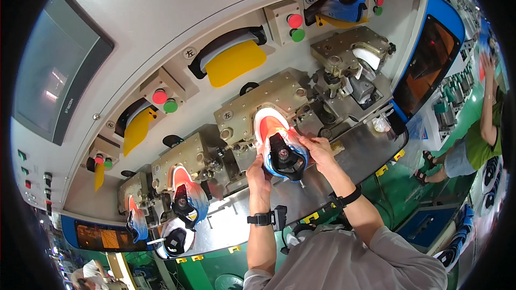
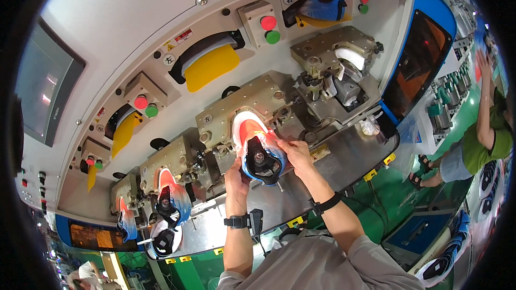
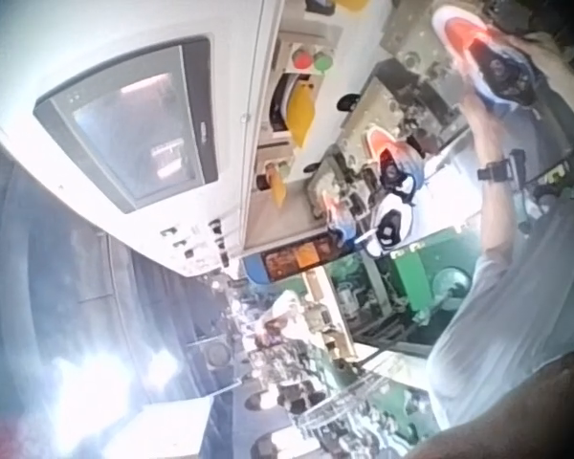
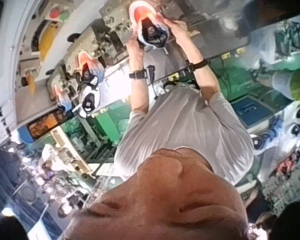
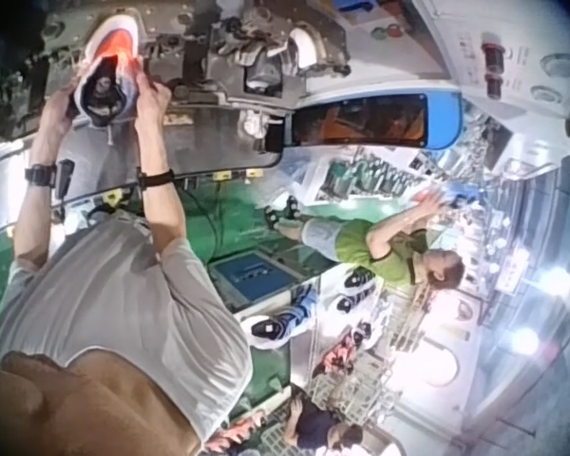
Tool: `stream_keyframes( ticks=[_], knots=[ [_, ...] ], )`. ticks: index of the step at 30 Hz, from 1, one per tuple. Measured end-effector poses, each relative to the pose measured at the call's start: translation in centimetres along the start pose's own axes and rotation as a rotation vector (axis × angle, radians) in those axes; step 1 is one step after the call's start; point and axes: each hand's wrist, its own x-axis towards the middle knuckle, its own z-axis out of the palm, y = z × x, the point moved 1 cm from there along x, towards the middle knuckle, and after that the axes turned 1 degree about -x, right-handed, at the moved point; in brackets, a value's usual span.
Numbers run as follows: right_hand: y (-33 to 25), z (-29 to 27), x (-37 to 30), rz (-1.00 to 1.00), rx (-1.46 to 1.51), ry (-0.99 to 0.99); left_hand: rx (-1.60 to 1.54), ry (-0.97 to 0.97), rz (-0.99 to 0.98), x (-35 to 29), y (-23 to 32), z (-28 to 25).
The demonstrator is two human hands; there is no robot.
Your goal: Operating a lasting machine to form and set shoes in a factory setting.
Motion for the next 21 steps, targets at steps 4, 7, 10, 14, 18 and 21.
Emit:
stream_keyframes(
  ticks=[4, 7, 10, 14, 18, 21],
  knots=[
    [-0.1, -0.2, -0.3, 0.002, 0.008, -0.020, 0.017, -0.009, -0.011, 0.3, -0.2, -0.3],
    [0.3, -0.4, -0.2, -0.012, 0.018, -0.033, 0.034, -0.038, -0.011, 0.4, -0.6, -0.7],
    [0.4, -0.5, 0.0, -0.011, -0.021, -0.034, -0.012, -0.063, -0.014, 1.2, -0.8, -1.2],
    [0.8, -0.3, 0.3, -0.033, -0.104, -0.027, -0.050, -0.112, -0.064, 1.6, -1.2, -1.6],
    [0.6, 0.1, 0.2, 0.023, -0.074, -0.057, -0.061, -0.054, -0.084, 1.6, -1.0, -1.5],
    [0.4, -0.3, 0.0, 0.028, -0.115, -0.038, -0.066, -0.058, -0.095, 1.0, -1.7, -1.0]
  ],
)
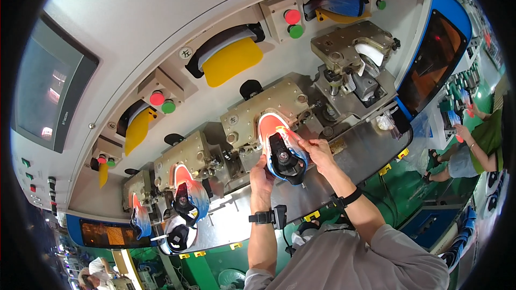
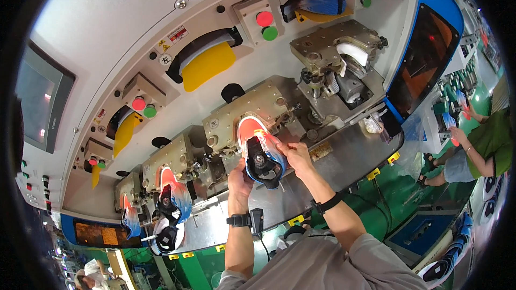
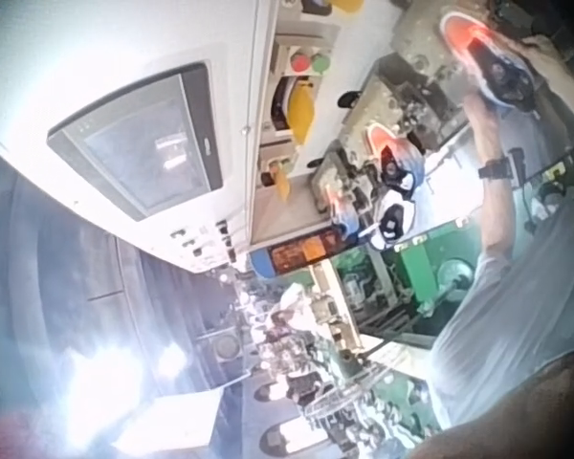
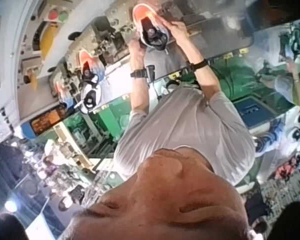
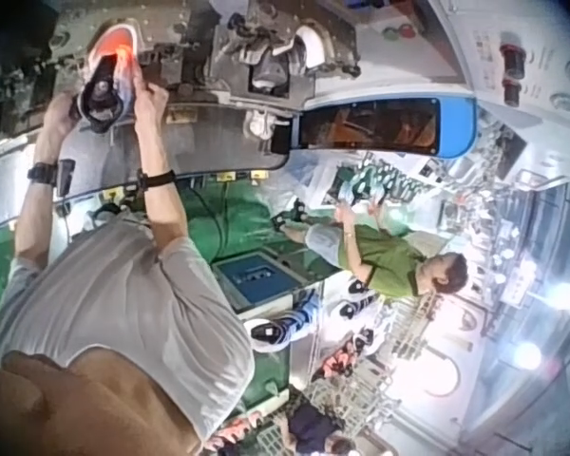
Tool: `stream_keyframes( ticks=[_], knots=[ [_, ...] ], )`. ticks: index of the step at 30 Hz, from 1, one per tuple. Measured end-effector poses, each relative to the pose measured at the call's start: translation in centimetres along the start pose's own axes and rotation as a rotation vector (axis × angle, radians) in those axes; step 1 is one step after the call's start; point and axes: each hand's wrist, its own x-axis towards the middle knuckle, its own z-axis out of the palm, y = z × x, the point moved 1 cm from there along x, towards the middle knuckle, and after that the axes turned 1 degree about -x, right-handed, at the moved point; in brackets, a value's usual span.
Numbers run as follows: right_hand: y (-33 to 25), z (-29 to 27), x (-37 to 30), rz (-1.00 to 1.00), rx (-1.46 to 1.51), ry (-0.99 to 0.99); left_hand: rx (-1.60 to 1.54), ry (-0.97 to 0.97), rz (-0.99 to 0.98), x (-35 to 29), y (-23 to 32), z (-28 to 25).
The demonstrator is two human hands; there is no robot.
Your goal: Operating a lasting machine to form and set shoes in a factory setting.
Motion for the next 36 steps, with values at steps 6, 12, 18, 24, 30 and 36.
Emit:
stream_keyframes(
  ticks=[6, 12, 18, 24, 30, 36],
  knots=[
    [-4.7, -3.2, 0.6, -0.207, -0.363, -0.022, -0.043, -0.060, 0.096, -1.3, -0.6, 0.8],
    [-24.5, -8.2, 0.5, -1.267, -0.573, 0.550, 0.256, 0.539, 0.728, -8.0, -0.3, -1.2],
    [-37.1, -14.9, 8.7, -1.429, -1.051, 0.703, 0.392, 0.849, 1.244, -15.0, -3.0, 5.3],
    [-32.3, -19.0, 5.3, -1.593, -0.946, 0.226, 0.526, 0.070, 0.934, -16.1, -10.2, 16.3],
    [-18.0, -26.1, -11.3, -1.389, -1.036, -0.126, -0.051, -0.394, 0.302, -11.8, -16.2, 25.0],
    [-14.6, -32.0, -12.5, -1.163, -0.751, -0.230, -0.137, -0.206, 0.079, -9.7, -20.6, 27.5]
  ],
)
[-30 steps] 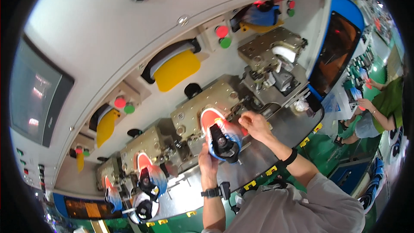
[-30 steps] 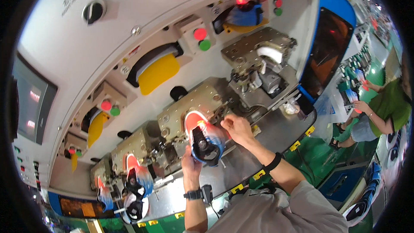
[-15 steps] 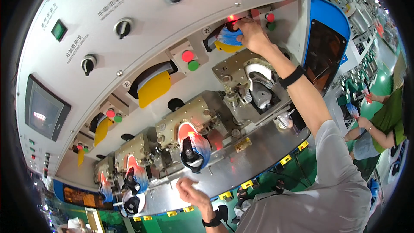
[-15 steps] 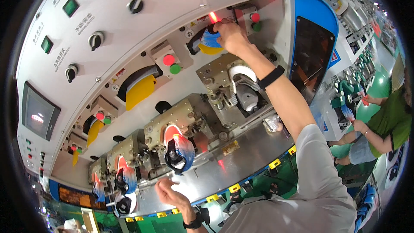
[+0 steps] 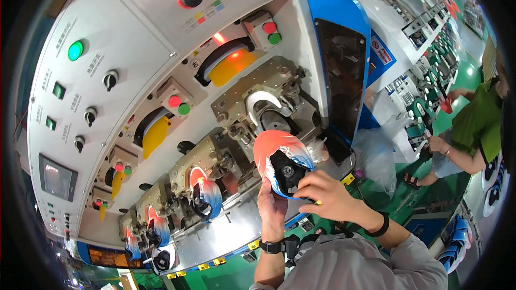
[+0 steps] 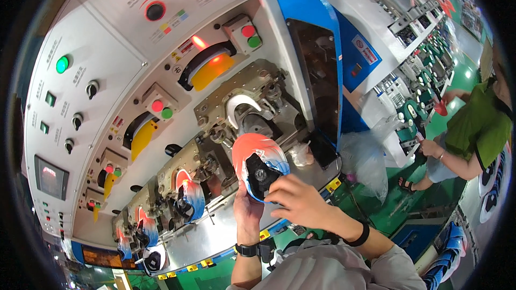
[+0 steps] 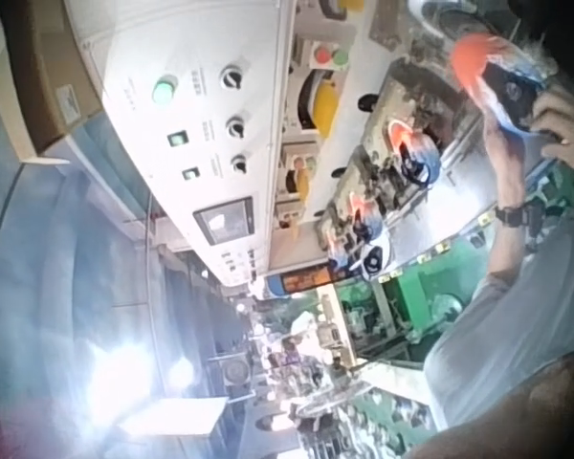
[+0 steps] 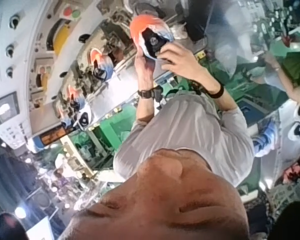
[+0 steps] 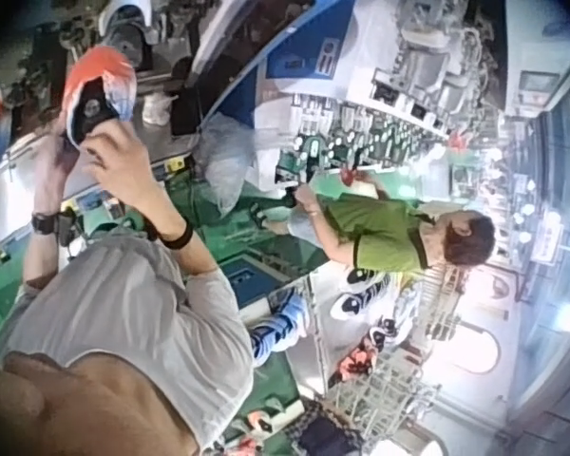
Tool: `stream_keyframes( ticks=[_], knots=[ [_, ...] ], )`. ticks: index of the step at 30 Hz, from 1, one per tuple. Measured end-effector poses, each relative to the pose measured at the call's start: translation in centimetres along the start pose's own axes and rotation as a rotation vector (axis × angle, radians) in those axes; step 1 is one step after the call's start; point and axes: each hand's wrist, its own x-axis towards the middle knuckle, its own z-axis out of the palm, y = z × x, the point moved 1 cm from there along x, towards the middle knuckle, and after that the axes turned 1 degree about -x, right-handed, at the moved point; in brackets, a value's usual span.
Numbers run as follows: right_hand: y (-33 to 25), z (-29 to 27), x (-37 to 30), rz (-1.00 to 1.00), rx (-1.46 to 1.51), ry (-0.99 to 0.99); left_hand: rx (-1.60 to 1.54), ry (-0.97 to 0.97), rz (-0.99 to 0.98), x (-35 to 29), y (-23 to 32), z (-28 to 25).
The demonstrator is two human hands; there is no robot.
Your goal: Operating a lasting machine to form and set shoes in a factory setting.
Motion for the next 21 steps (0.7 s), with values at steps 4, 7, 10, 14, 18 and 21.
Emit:
stream_keyframes(
  ticks=[4, 7, 10, 14, 18, 21],
  knots=[
    [6.9, 0.5, -2.8, 0.760, 0.553, 0.410, -0.068, -0.002, -0.024, 3.7, -1.8, -1.9],
    [12.3, 2.5, -1.7, 1.130, 1.198, 0.298, -0.071, -0.006, -0.092, 6.2, -2.1, -2.5],
    [15.0, 4.0, 1.4, 1.240, 1.309, 0.246, -0.096, -0.013, -0.084, 8.7, -1.9, -2.3],
    [16.2, 5.2, 4.7, 1.234, 1.161, 0.338, 0.002, 0.013, -0.060, 11.1, -0.6, -0.9],
    [19.3, 5.8, 6.0, 1.174, 1.081, 0.408, 0.067, -0.019, -0.035, 13.4, -0.1, -0.7],
    [19.8, 6.1, 6.7, 1.186, 1.018, 0.401, 0.082, 0.007, -0.078, 14.5, -0.1, -0.8]
  ],
)
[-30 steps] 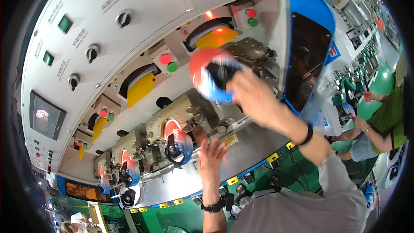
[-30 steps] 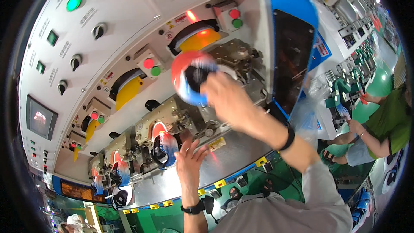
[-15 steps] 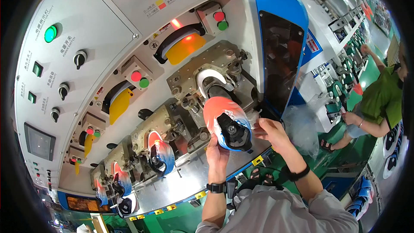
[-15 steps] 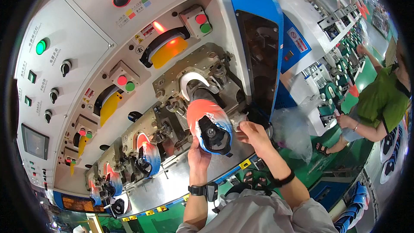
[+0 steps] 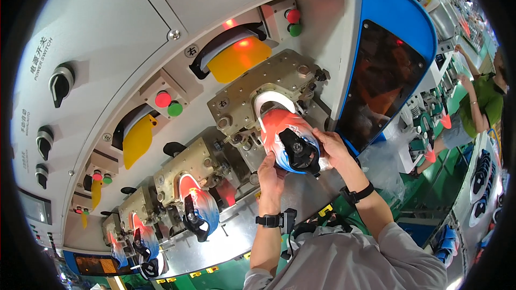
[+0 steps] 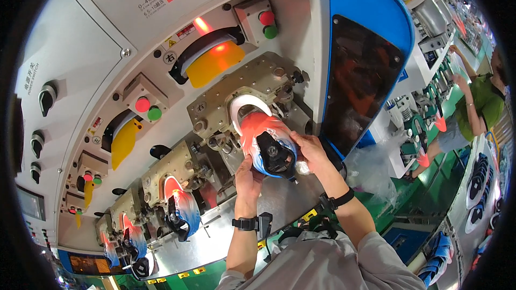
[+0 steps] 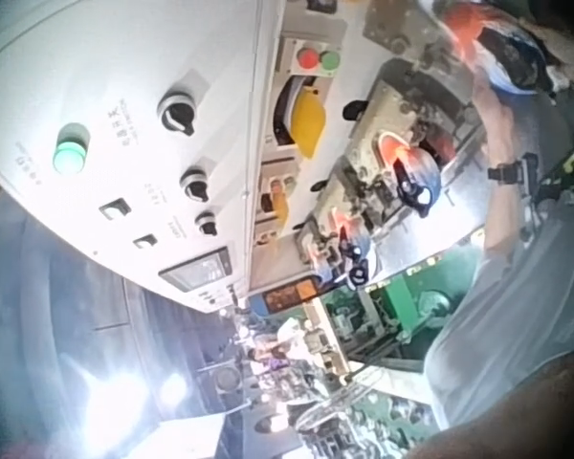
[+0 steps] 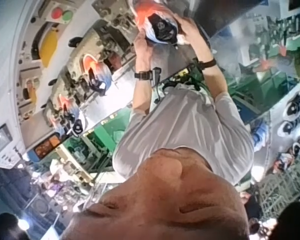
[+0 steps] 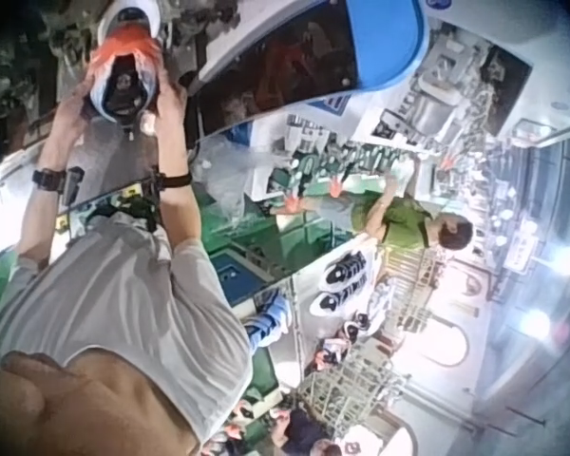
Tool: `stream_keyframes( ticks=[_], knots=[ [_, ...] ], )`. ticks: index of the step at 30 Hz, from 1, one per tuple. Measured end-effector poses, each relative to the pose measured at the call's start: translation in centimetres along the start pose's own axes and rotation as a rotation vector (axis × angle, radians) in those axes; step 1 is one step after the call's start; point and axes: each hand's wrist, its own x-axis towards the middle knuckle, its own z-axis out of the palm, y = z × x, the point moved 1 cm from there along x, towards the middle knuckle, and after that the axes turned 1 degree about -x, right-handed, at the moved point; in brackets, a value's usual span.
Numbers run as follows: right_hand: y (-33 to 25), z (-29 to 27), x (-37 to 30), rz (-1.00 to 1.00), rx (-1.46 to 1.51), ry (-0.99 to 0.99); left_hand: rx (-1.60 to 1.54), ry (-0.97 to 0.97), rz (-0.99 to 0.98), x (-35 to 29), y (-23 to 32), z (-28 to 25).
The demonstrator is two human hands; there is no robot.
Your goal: Operating a lasting machine to form and set shoes in a factory setting.
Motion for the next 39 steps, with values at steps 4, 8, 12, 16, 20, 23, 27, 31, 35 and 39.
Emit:
stream_keyframes(
  ticks=[4, 8, 12, 16, 20, 23, 27, 31, 35, 39],
  knots=[
    [0.6, -0.4, 0.6, -0.053, -0.076, 0.033, -0.009, 0.019, -0.007, 0.5, -0.1, -0.1],
    [1.2, -0.8, 1.4, -0.066, -0.042, 0.042, 0.017, 0.045, -0.010, 1.0, -0.3, -0.3],
    [0.9, -0.5, 1.5, -0.058, -0.051, 0.019, 0.012, 0.071, -0.050, 0.8, -0.2, 0.3],
    [1.1, -0.8, 2.1, -0.054, -0.060, 0.000, 0.018, 0.119, -0.032, 1.4, -0.3, -0.4],
    [1.6, -1.0, 2.4, -0.070, -0.070, 0.015, 0.017, 0.101, -0.028, 1.5, -0.4, -0.5],
    [1.5, -0.9, 2.3, -0.068, -0.053, 0.015, 0.016, 0.104, -0.023, 1.5, -0.4, -0.4],
    [1.5, -0.8, 2.3, -0.087, -0.071, 0.045, 0.015, 0.102, -0.036, 1.4, -0.4, -0.2],
    [1.0, -0.4, 1.8, -0.088, -0.077, 0.072, 0.020, 0.098, -0.044, 1.3, -0.2, 0.0],
    [1.2, -0.4, 1.7, -0.083, -0.100, 0.073, 0.016, 0.066, -0.042, 1.8, -0.4, -0.6],
    [1.3, -0.7, 2.0, -0.082, -0.083, 0.046, 0.073, 0.057, -0.065, 1.9, -0.5, -1.1]
  ],
)
